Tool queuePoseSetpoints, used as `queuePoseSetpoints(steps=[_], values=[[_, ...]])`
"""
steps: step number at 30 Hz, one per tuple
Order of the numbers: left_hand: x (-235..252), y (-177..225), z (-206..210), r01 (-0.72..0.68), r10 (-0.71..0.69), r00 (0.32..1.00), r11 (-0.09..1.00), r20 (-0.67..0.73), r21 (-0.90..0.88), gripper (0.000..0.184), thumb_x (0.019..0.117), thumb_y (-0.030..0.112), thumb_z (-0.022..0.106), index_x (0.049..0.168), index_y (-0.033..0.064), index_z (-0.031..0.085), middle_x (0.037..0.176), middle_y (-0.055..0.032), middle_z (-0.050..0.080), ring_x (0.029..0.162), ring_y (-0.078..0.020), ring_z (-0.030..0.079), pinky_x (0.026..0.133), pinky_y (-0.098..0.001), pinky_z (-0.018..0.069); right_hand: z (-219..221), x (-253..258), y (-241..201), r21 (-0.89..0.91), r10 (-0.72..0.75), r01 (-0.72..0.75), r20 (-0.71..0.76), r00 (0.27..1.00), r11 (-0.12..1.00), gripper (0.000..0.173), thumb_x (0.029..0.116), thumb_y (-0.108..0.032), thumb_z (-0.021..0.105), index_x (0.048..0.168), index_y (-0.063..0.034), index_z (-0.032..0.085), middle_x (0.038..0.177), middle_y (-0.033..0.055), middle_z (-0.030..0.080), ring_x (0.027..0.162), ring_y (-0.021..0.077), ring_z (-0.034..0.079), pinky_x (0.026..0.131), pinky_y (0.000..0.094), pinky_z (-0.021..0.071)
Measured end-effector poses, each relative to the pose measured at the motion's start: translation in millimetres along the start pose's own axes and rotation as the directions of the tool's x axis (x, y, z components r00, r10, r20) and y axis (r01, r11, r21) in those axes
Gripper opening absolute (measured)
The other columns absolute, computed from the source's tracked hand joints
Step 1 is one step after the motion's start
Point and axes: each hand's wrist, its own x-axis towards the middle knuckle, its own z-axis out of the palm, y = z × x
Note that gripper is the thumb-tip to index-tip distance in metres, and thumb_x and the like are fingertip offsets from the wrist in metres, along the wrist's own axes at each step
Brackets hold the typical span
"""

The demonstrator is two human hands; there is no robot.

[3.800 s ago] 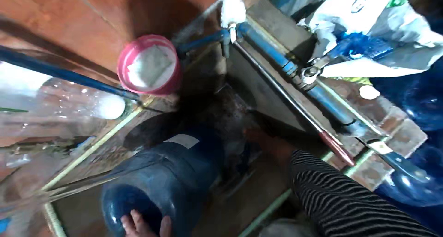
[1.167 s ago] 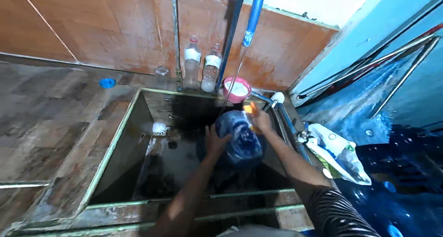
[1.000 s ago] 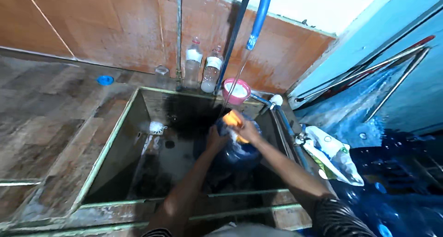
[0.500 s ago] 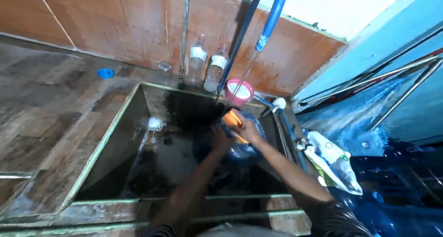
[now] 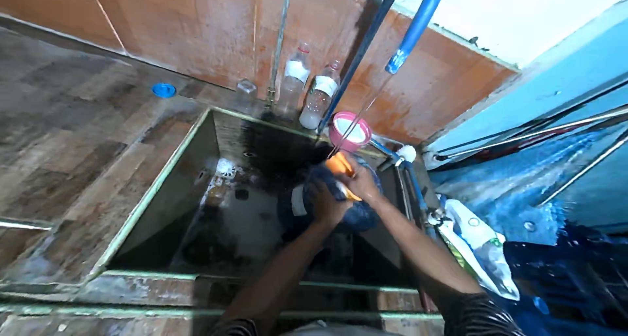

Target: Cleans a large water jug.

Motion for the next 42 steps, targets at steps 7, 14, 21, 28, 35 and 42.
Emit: queuePoseSetpoints(steps=[7,14,21,28,35,42], values=[[5.3,1.9,-9.4,-0.065,0.070,0.997,0.994,-0.044,0.092,0.111,0.0813,0.038,0.083,0.163,0.0042,0.016,0.166,-0.0311,0.011,0.151,-0.0517,0.019,0.114,-0.0699,0.0298,-9.3,0.4,20.1,-0.021,0.067,-0.069,-0.088,0.994,0.997,0.070,0.1006,-0.026,0.066,0.161,-0.0131,0.033,0.125,0.0264,0.067,0.114,0.0405,0.066,0.102,0.0572,0.0504],[2.5,-8.1,-13.9,0.001,0.000,0.999,1.000,-0.038,0.023,0.106,0.0834,0.043,0.082,0.159,-0.0020,0.022,0.166,-0.0293,0.016,0.151,-0.0458,0.025,0.116,-0.0581,0.0353,-8.1,10.0,25.2,-0.021,0.182,-0.188,-0.158,0.971,0.982,0.070,0.1015,-0.026,0.065,0.161,-0.0146,0.031,0.126,0.0301,0.065,0.116,0.0475,0.064,0.101,0.0635,0.0484],[9.7,-23.1,-26.1,-0.042,0.042,0.999,0.999,0.026,-0.011,0.105,0.0841,0.042,0.081,0.160,-0.0005,0.022,0.165,-0.0288,0.019,0.149,-0.0439,0.030,0.117,-0.0551,0.0355,-5.6,8.2,30.0,-0.022,0.156,-0.161,-0.157,0.975,0.987,0.068,0.1024,-0.030,0.064,0.161,-0.0158,0.033,0.126,0.0298,0.066,0.114,0.0487,0.065,0.097,0.0672,0.0490],[3.7,-23.6,-8.5,-0.061,0.060,0.997,0.998,0.038,0.023,0.107,0.0834,0.043,0.081,0.161,0.0013,0.020,0.167,-0.0282,0.013,0.150,-0.0446,0.027,0.118,-0.0549,0.0335,-8.8,-11.3,45.1,-0.035,0.159,-0.164,-0.131,0.979,0.986,0.069,0.1014,-0.028,0.066,0.161,-0.0176,0.034,0.126,0.0296,0.066,0.114,0.0481,0.065,0.099,0.0664,0.0489],[-0.9,-22.4,4.9,-0.087,0.086,0.996,0.995,0.026,0.055,0.103,0.0843,0.042,0.081,0.160,0.0010,0.025,0.166,-0.0286,0.017,0.149,-0.0470,0.027,0.116,-0.0576,0.0354,6.1,-36.7,34.6,0.124,0.116,-0.106,-0.078,0.990,0.987,0.071,0.0998,-0.028,0.068,0.162,-0.0187,0.034,0.124,0.0253,0.068,0.113,0.0403,0.067,0.101,0.0588,0.0506],[0.7,-22.2,4.3,-0.111,0.109,0.994,0.991,0.021,0.073,0.103,0.0845,0.040,0.081,0.160,0.0001,0.024,0.166,-0.0272,0.018,0.148,-0.0453,0.030,0.114,-0.0571,0.0374,7.4,-40.3,28.9,0.138,0.113,-0.101,-0.082,0.990,0.985,0.074,0.0984,-0.026,0.070,0.162,-0.0156,0.032,0.125,0.0253,0.067,0.114,0.0385,0.067,0.102,0.0556,0.0513]])
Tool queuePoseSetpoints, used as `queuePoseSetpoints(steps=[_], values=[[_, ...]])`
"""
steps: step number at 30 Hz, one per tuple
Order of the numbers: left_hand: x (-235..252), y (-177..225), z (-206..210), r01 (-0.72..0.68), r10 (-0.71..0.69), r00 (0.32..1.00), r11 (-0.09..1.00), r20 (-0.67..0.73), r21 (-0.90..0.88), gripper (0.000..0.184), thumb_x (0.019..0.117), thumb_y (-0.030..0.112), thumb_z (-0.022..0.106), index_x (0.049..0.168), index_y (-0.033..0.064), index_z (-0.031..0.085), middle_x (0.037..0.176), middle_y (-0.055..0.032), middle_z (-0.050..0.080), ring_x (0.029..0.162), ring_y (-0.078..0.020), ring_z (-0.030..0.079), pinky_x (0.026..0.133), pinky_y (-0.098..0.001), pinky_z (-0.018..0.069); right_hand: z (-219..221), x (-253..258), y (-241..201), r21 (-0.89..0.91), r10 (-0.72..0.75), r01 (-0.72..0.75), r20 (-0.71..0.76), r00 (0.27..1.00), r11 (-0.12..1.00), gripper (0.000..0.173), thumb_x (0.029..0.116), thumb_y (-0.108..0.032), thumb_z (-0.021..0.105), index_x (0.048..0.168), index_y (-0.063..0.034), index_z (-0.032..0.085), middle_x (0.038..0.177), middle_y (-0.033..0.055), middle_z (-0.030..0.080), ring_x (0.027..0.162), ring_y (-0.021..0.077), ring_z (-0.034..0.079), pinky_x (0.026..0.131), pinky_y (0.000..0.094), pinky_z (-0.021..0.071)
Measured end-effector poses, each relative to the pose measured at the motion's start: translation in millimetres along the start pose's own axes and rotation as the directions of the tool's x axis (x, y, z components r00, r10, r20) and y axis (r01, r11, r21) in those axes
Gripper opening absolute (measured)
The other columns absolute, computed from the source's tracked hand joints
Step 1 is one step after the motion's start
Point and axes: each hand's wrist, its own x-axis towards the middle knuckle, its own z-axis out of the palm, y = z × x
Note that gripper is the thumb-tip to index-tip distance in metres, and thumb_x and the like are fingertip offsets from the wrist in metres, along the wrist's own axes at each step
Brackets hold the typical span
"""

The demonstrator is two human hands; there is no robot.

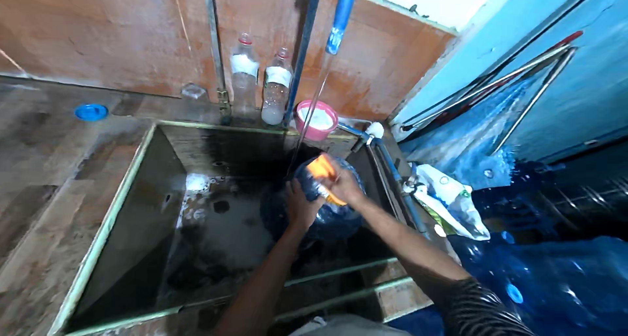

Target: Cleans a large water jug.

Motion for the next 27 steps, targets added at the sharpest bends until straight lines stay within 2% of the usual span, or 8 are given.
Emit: queuePoseSetpoints(steps=[6,10,15,18,20,24,26,27], values=[[-7.1,-8.5,-6.0,-0.028,0.029,1.000,0.999,0.010,-0.028,0.101,0.0854,0.037,0.080,0.160,-0.0015,0.023,0.165,-0.0275,0.020,0.151,-0.0405,0.027,0.120,-0.0499,0.0319,-26.7,23.8,33.2,-0.158,0.257,-0.274,-0.122,0.959,0.949,0.071,0.1020,-0.032,0.064,0.162,-0.0167,0.030,0.127,0.0294,0.065,0.117,0.0484,0.064,0.100,0.0645,0.0488],[-6.7,-8.7,0.4,-0.039,0.040,0.999,0.999,-0.016,0.007,0.099,0.0857,0.037,0.080,0.159,-0.0028,0.026,0.164,-0.0284,0.023,0.150,-0.0416,0.029,0.118,-0.0528,0.0340,-0.3,-12.8,3.3,-0.039,0.049,-0.047,0.027,0.998,0.998,0.073,0.1011,-0.030,0.066,0.163,-0.0159,0.029,0.125,0.0259,0.067,0.116,0.0403,0.066,0.105,0.0564,0.0488],[-12.1,-9.2,1.7,-0.033,0.033,0.999,0.999,0.004,0.011,0.099,0.0860,0.037,0.079,0.159,-0.0002,0.025,0.165,-0.0268,0.019,0.150,-0.0405,0.030,0.118,-0.0506,0.0351,-28.6,6.3,36.4,-0.155,0.254,-0.262,-0.070,0.965,0.953,0.073,0.1019,-0.032,0.064,0.163,-0.0167,0.027,0.127,0.0285,0.065,0.118,0.0468,0.064,0.102,0.0629,0.0486],[-10.6,-9.9,3.6,-0.056,0.056,0.998,0.998,-0.019,0.000,0.098,0.0855,0.035,0.080,0.158,-0.0027,0.026,0.164,-0.0292,0.021,0.150,-0.0419,0.030,0.118,-0.0516,0.0347,-3.1,-14.0,1.7,-0.032,0.065,-0.064,0.029,0.997,0.997,0.075,0.1009,-0.029,0.066,0.164,-0.0166,0.027,0.125,0.0248,0.068,0.116,0.0392,0.066,0.104,0.0559,0.0497],[-7.0,-12.7,-11.7,-0.077,0.078,0.995,0.997,0.068,-0.015,0.099,0.0878,0.034,0.079,0.159,-0.0034,0.022,0.164,-0.0301,0.020,0.150,-0.0412,0.029,0.119,-0.0515,0.0329,-4.3,-10.1,11.4,0.034,0.064,-0.064,0.005,0.998,0.997,0.072,0.1004,-0.031,0.068,0.162,-0.0198,0.032,0.126,0.0248,0.068,0.115,0.0403,0.066,0.102,0.0592,0.0503],[26.0,2.6,-54.3,-0.194,0.165,0.945,0.978,0.281,0.077,0.082,0.0926,0.028,0.076,0.157,0.0033,0.032,0.162,-0.0219,0.032,0.145,-0.0348,0.040,0.117,-0.0514,0.0367,-19.4,14.2,17.9,-0.150,0.181,-0.195,-0.100,0.978,0.969,0.070,0.1015,-0.030,0.065,0.161,-0.0170,0.032,0.124,0.0295,0.066,0.114,0.0491,0.065,0.096,0.0668,0.0499],[28.8,5.7,-56.6,-0.187,0.173,0.979,0.973,0.111,0.131,0.079,0.0912,0.034,0.077,0.155,0.0052,0.040,0.167,-0.0211,0.021,0.147,-0.0417,0.036,0.113,-0.0618,0.0362,-7.7,4.7,-3.8,-0.143,0.062,-0.068,-0.050,0.997,0.987,0.074,0.1012,-0.031,0.066,0.163,-0.0197,0.028,0.119,0.0276,0.069,0.110,0.0455,0.067,0.098,0.0627,0.0508],[19.2,0.3,-51.0,-0.125,0.125,0.992,0.985,0.007,0.118,0.092,0.0871,0.041,0.081,0.157,0.0031,0.035,0.168,-0.0245,0.015,0.147,-0.0463,0.034,0.112,-0.0655,0.0356,-2.2,2.9,-7.7,-0.137,0.042,-0.045,-0.031,0.999,0.990,0.074,0.1018,-0.033,0.065,0.164,-0.0225,0.027,0.118,0.0272,0.069,0.109,0.0454,0.067,0.098,0.0627,0.0504]])
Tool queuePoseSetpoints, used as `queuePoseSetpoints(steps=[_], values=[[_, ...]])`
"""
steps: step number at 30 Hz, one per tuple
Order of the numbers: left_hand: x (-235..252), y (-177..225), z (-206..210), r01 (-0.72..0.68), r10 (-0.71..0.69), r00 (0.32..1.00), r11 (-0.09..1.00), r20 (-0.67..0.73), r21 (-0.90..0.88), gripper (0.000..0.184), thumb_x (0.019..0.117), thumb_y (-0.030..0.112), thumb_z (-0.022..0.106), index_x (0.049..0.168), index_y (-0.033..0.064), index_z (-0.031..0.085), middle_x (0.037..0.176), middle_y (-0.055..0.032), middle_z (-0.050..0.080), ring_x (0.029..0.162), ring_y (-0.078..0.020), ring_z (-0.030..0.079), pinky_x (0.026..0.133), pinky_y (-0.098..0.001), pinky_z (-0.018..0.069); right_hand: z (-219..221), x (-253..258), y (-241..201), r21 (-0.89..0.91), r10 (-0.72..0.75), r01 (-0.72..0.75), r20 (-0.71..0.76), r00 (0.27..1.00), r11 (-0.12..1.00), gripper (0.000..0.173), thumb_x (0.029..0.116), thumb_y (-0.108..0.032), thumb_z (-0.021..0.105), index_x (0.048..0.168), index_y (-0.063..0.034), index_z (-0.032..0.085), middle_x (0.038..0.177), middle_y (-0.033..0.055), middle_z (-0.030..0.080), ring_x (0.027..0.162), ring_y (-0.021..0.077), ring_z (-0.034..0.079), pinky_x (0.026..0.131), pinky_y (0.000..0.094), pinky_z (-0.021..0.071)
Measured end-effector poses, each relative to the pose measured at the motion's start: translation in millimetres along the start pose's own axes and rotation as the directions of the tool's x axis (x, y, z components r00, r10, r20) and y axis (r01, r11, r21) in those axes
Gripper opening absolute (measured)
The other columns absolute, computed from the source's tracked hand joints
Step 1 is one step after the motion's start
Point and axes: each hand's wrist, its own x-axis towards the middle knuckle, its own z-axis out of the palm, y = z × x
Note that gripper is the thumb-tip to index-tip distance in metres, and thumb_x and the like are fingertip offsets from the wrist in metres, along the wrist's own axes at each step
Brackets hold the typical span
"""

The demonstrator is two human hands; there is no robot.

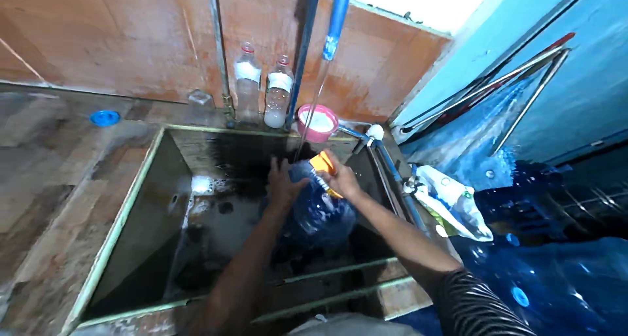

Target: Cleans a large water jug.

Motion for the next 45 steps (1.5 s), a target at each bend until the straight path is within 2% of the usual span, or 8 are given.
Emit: queuePoseSetpoints(steps=[4,9,14,25,30,33,38,45], values=[[-35.7,5.1,28.9,0.252,-0.256,0.967,0.955,-0.004,-0.157,0.113,0.0815,0.042,0.084,0.160,-0.0021,0.017,0.162,-0.0315,0.021,0.145,-0.0446,0.037,0.115,-0.0542,0.0393,1.7,26.4,-6.0,-0.037,0.056,-0.058,-0.051,0.997,0.998,0.070,0.1030,-0.029,0.063,0.163,-0.0173,0.028,0.121,0.0313,0.067,0.110,0.0515,0.065,0.094,0.0675,0.0502],[-9.2,-3.6,17.0,0.088,-0.094,0.995,0.978,-0.022,-0.187,0.098,0.0838,0.034,0.084,0.157,-0.0012,0.029,0.162,-0.0318,0.022,0.147,-0.0450,0.033,0.117,-0.0550,0.0362,5.0,17.1,-23.9,0.003,-0.120,0.120,0.087,0.989,0.993,0.070,0.1010,-0.031,0.067,0.162,-0.0212,0.033,0.121,0.0267,0.069,0.111,0.0443,0.067,0.098,0.0639,0.0503],[-12.5,18.2,36.7,0.208,-0.195,0.977,0.959,0.086,-0.191,0.114,0.0814,0.038,0.085,0.163,0.0038,0.013,0.167,-0.0300,0.008,0.148,-0.0483,0.029,0.115,-0.0548,0.0380,-0.6,33.7,-18.2,-0.076,-0.029,0.030,0.021,0.999,0.997,0.072,0.1003,-0.025,0.066,0.162,-0.0168,0.030,0.119,0.0288,0.068,0.109,0.0469,0.067,0.095,0.0653,0.0518],[21.4,3.7,-5.8,0.016,0.003,0.993,0.988,0.122,-0.154,0.083,0.0907,0.022,0.078,0.156,0.0017,0.031,0.154,-0.0272,0.042,0.137,-0.0401,0.049,0.111,-0.0554,0.0423,2.1,31.0,-17.8,0.149,-0.162,0.145,0.109,0.981,0.978,0.072,0.0994,-0.023,0.070,0.161,-0.0164,0.034,0.131,0.0250,0.065,0.119,0.0404,0.065,0.104,0.0599,0.0491],[0.9,14.4,19.4,0.122,-0.126,0.992,0.984,-0.023,-0.130,0.110,0.0850,0.038,0.082,0.161,-0.0023,0.014,0.163,-0.0336,0.018,0.147,-0.0485,0.031,0.118,-0.0576,0.0338,6.3,48.6,-33.8,-0.060,-0.094,0.096,0.040,0.995,0.994,0.068,0.1009,-0.026,0.066,0.160,-0.0155,0.035,0.118,0.0298,0.068,0.109,0.0496,0.066,0.094,0.0674,0.0506],[9.7,4.2,9.8,0.045,-0.044,0.999,0.990,0.010,-0.134,0.093,0.0873,0.034,0.081,0.157,-0.0010,0.030,0.157,-0.0298,0.036,0.143,-0.0423,0.041,0.115,-0.0558,0.0377,7.5,41.2,-39.1,0.047,-0.225,0.220,0.129,0.966,0.974,0.069,0.0986,-0.023,0.071,0.159,-0.0143,0.039,0.126,0.0275,0.067,0.115,0.0450,0.066,0.101,0.0634,0.0493],[-7.1,6.5,39.4,0.094,-0.100,0.995,0.974,-0.019,-0.206,0.118,0.0819,0.041,0.084,0.161,-0.0035,0.009,0.167,-0.0312,0.008,0.154,-0.0426,0.021,0.123,-0.0507,0.0279,6.4,54.0,-38.1,-0.055,-0.113,0.115,0.036,0.993,0.992,0.068,0.1005,-0.026,0.067,0.160,-0.0193,0.035,0.120,0.0292,0.068,0.110,0.0502,0.066,0.093,0.0696,0.0501],[25.5,7.3,27.7,-0.072,0.068,0.997,0.971,-0.024,-0.229,0.072,0.1002,0.028,0.066,0.157,-0.0008,0.032,0.163,-0.0276,0.027,0.149,-0.0402,0.034,0.119,-0.0531,0.0329,8.3,38.9,-21.1,0.119,-0.055,0.061,-0.057,0.997,0.991,0.070,0.1010,-0.026,0.067,0.161,-0.0157,0.032,0.121,0.0291,0.068,0.110,0.0486,0.066,0.094,0.0667,0.0514]])
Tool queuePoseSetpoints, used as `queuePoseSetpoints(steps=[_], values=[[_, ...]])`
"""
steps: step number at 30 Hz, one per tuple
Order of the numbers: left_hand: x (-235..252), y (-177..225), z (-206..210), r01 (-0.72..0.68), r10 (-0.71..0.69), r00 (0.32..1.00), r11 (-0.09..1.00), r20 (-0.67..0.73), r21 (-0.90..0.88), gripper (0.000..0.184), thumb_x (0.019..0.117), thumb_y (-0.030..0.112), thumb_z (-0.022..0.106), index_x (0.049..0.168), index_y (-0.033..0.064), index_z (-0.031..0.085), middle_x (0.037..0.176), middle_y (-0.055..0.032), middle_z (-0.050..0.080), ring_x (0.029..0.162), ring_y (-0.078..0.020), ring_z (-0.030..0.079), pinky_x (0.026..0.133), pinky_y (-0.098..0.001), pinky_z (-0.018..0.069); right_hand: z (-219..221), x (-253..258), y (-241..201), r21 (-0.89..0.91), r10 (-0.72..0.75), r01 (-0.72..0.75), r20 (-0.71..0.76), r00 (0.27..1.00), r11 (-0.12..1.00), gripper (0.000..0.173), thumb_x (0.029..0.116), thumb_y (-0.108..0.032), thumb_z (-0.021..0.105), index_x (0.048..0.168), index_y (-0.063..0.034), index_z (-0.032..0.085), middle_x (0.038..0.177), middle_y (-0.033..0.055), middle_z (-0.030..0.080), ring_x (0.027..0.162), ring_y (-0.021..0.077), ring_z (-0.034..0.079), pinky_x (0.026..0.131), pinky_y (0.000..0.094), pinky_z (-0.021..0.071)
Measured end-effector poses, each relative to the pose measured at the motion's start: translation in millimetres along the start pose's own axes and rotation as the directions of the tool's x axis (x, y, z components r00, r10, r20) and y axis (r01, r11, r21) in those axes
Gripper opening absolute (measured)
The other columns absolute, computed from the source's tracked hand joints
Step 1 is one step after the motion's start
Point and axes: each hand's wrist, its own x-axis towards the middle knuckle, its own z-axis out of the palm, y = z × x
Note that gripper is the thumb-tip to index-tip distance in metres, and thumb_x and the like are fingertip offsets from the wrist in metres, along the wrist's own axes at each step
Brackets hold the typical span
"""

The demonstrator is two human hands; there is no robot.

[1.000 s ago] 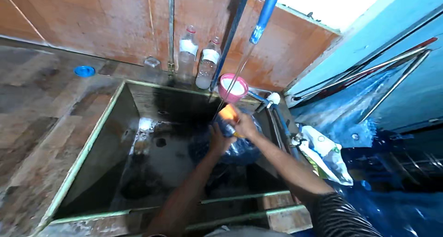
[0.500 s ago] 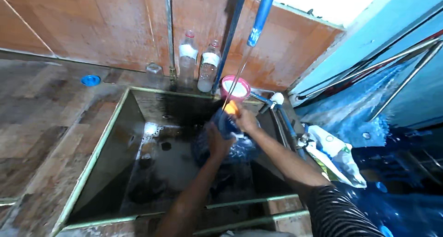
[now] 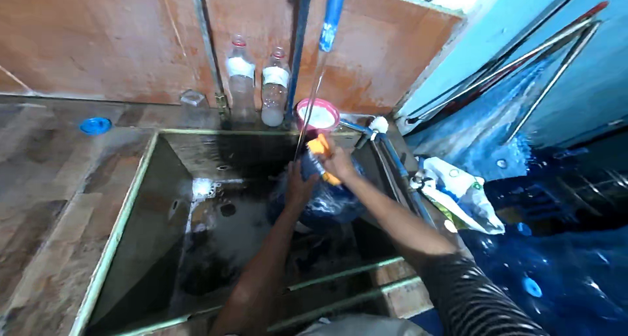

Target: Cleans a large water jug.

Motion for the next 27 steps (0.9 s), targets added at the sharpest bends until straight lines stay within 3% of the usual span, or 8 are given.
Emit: queuePoseSetpoints(steps=[5,10,13,15,18,22,25,27], values=[[25.5,-2.2,-43.3,0.021,-0.022,1.000,0.996,0.014,0.090,0.049,0.1105,0.029,0.046,0.152,0.0020,0.044,0.151,-0.0263,0.047,0.139,-0.0411,0.047,0.115,-0.0574,0.0358,-6.6,-95.1,12.2,-0.086,0.044,-0.021,0.274,0.961,0.996,0.071,0.1017,-0.033,0.063,0.163,-0.0245,0.029,0.120,0.0240,0.070,0.110,0.0408,0.068,0.099,0.0594,0.0503],[21.4,9.0,-24.2,0.013,-0.025,0.998,0.982,0.060,0.187,0.046,0.1117,0.030,0.041,0.150,0.0061,0.048,0.144,-0.0238,0.056,0.131,-0.0403,0.055,0.110,-0.0585,0.0411,-14.0,-42.1,31.6,-0.148,0.215,-0.213,0.002,0.977,0.966,0.071,0.1030,-0.026,0.062,0.164,-0.0199,0.025,0.114,0.0302,0.069,0.104,0.0507,0.068,0.088,0.0675,0.0522],[34.7,6.0,-30.0,-0.091,0.056,0.992,0.941,0.116,0.325,0.044,0.1128,0.026,0.036,0.147,0.0017,0.052,0.145,-0.0238,0.055,0.136,-0.0390,0.052,0.113,-0.0571,0.0390,-2.4,-34.3,3.5,-0.088,0.084,-0.075,0.105,0.991,0.993,0.074,0.1023,-0.029,0.065,0.164,-0.0239,0.025,0.116,0.0273,0.070,0.107,0.0469,0.068,0.093,0.0655,0.0517],[18.4,8.0,-33.0,0.008,-0.024,0.999,0.914,0.035,0.406,0.049,0.1092,0.033,0.047,0.145,0.0004,0.050,0.145,-0.0263,0.053,0.132,-0.0419,0.054,0.108,-0.0595,0.0439,-5.6,-22.6,9.0,-0.064,0.078,-0.073,0.084,0.993,0.995,0.070,0.1023,-0.031,0.065,0.163,-0.0232,0.031,0.120,0.0273,0.069,0.109,0.0471,0.067,0.094,0.0662,0.0512],[-19.4,4.5,-9.0,0.174,-0.169,0.985,0.963,-0.039,0.205,0.112,0.0867,0.049,0.078,0.160,-0.0054,0.012,0.159,-0.0345,0.027,0.143,-0.0467,0.039,0.115,-0.0567,0.0382,-4.1,-4.7,-1.1,-0.101,0.089,-0.084,0.041,0.995,0.991,0.067,0.1022,-0.028,0.064,0.161,-0.0203,0.034,0.120,0.0284,0.069,0.110,0.0494,0.066,0.093,0.0675,0.0508],[-15.7,-6.3,-13.0,0.072,-0.082,0.995,0.986,0.064,0.150,0.101,0.0868,0.042,0.081,0.158,-0.0016,0.024,0.159,-0.0295,0.033,0.144,-0.0393,0.041,0.117,-0.0518,0.0379,4.8,2.0,-11.8,-0.075,-0.164,0.177,0.161,0.973,0.981,0.067,0.0980,-0.024,0.070,0.158,-0.0214,0.041,0.122,0.0261,0.069,0.113,0.0463,0.066,0.097,0.0664,0.0504],[-32.6,-10.7,-2.6,0.075,-0.075,0.997,0.992,-0.002,0.103,0.109,0.0838,0.043,0.083,0.159,-0.0050,0.019,0.161,-0.0328,0.024,0.149,-0.0416,0.031,0.120,-0.0499,0.0333,-0.5,21.5,-1.9,-0.097,-0.025,0.023,-0.016,1.000,0.995,0.066,0.1009,-0.026,0.066,0.159,-0.0185,0.037,0.125,0.0293,0.066,0.113,0.0510,0.065,0.093,0.0688,0.0505],[-35.5,-9.0,5.5,0.104,-0.107,0.994,0.990,0.018,0.091,0.115,0.0822,0.043,0.084,0.160,-0.0061,0.014,0.164,-0.0340,0.016,0.152,-0.0434,0.024,0.123,-0.0502,0.0283,2.5,4.3,-16.3,-0.135,-0.026,0.033,0.056,0.998,0.990,0.068,0.1008,-0.025,0.066,0.160,-0.0173,0.034,0.119,0.0298,0.068,0.109,0.0508,0.066,0.092,0.0685,0.0514]])
